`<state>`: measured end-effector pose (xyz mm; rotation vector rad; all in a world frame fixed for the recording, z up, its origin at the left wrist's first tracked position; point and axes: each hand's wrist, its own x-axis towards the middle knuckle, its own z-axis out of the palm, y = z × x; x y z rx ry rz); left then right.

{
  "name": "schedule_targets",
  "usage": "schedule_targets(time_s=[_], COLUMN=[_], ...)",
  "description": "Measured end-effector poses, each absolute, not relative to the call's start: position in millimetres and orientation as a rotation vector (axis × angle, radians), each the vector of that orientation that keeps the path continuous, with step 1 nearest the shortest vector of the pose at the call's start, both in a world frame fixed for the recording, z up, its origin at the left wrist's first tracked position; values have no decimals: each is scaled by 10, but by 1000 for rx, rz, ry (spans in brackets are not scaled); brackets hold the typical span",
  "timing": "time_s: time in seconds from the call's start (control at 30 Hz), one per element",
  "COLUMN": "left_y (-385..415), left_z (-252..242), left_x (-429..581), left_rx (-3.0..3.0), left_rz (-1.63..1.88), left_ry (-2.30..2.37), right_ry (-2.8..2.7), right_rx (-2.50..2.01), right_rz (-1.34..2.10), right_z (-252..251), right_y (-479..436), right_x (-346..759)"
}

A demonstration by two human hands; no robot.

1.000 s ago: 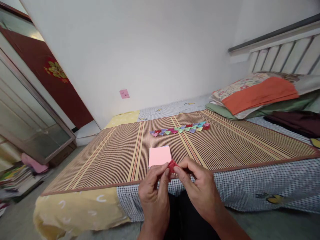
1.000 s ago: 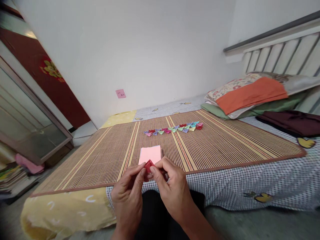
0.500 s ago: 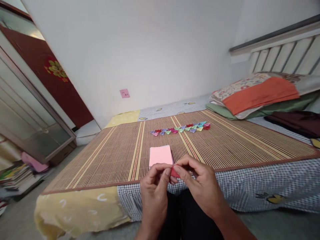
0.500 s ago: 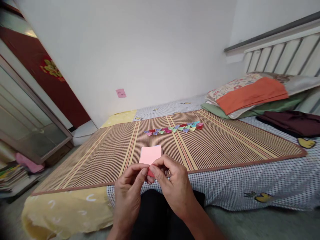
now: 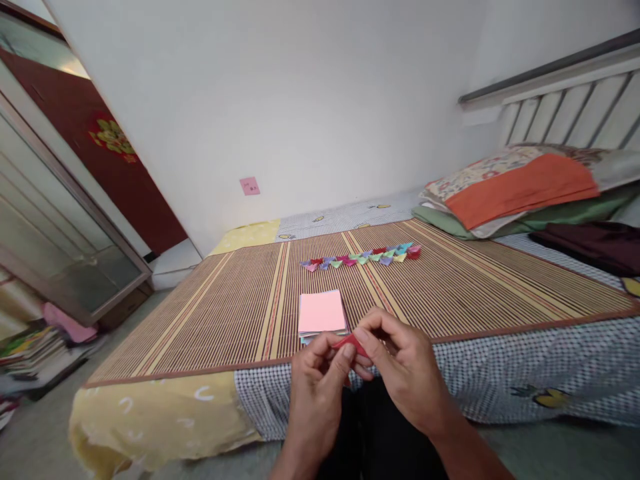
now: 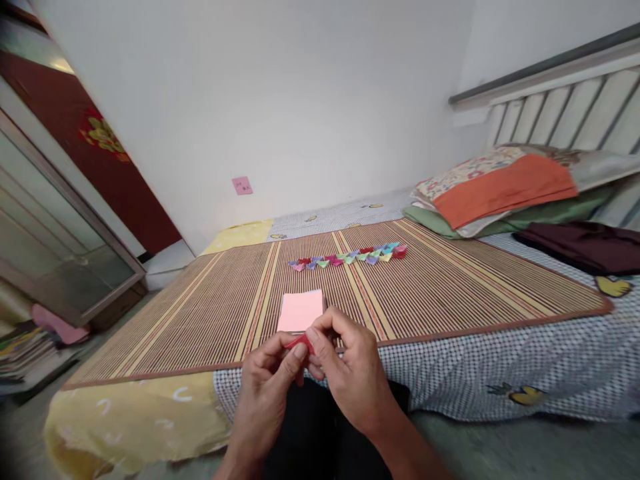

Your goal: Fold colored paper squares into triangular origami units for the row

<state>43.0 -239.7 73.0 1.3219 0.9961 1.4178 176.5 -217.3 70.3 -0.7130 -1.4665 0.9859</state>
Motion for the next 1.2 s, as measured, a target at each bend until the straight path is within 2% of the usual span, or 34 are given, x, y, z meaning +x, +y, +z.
schedule_targets(time_s=[0.33, 0.7, 0.83, 1.0, 1.2], left_y=[-2354, -2329, -2322, -2310, -2312], left_z=[760, 721, 715, 756, 764], left_x=[329, 326, 300, 263, 161], left_rx=[1533, 1327, 1267, 1303, 1327], left_rz=[1250, 1263, 1404, 1403, 1402], left_ry=[1013, 932, 959, 967, 916], right_ry=[-1554, -1493, -1611, -1750, -1833], right_rx=[-790, -693, -790, -820, -796], right_rz=[853, 1223, 1103, 950, 947], right_z=[694, 711, 757, 808, 835], right_y=[-2112, -2101, -2130, -2179, -2194], right_x=[1873, 1838, 1865, 1915, 1987])
